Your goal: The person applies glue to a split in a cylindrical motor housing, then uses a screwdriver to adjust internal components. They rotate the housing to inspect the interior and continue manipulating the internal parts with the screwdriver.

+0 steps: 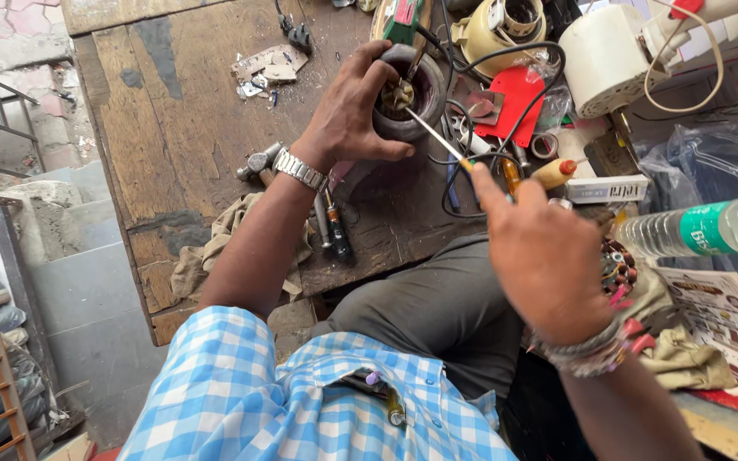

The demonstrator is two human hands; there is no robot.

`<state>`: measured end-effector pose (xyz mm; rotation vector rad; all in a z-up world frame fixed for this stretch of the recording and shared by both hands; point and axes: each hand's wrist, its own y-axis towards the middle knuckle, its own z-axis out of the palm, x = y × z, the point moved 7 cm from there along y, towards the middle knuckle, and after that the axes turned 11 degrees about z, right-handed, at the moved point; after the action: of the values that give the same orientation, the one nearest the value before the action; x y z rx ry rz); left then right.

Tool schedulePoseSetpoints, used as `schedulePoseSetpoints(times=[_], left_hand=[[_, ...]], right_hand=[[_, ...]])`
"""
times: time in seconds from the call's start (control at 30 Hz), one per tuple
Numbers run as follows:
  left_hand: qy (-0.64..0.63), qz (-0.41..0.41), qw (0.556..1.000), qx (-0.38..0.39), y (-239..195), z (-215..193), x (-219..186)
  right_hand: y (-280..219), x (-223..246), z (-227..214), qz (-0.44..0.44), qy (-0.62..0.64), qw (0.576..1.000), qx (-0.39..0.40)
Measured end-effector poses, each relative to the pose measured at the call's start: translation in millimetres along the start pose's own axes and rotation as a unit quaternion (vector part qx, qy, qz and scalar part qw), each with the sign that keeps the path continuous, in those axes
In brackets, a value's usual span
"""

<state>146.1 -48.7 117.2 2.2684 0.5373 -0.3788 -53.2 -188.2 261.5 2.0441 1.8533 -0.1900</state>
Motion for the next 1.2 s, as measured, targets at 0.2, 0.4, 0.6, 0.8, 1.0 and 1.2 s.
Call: schedulePoseSetpoints(times=[0.2,0.4,0.6,0.8,1.0,1.2], left_hand=[[0.019,0.014,1.000,-0.003,-2,0,-1],[0.016,0.007,1.000,-0.005,-4,3,1],[-0.024,-0.002,1.000,-0.009,-1,-2,1],[-0.002,0.015,1.000,-0.028,-4,-1,1],[-0.077,-0.001,0.996,-0.032,-7,-7,-3],[-0.010,0.011,0.999,-0.048,-1,2,-2]], right_hand=[[-19,-2,23,0.030,0.040,0.998,-0.031],[-30,7,35,0.059,0.057,0.993,-0.083],[-19,-5,30,0.005,0.010,0.997,-0.073],[-17,-4,22,0.013,0.077,0.995,-0.054],[-27,1,30,0.028,0.049,0.994,-0.095],[-35,8,35,0.063,0.044,0.989,-0.123]])
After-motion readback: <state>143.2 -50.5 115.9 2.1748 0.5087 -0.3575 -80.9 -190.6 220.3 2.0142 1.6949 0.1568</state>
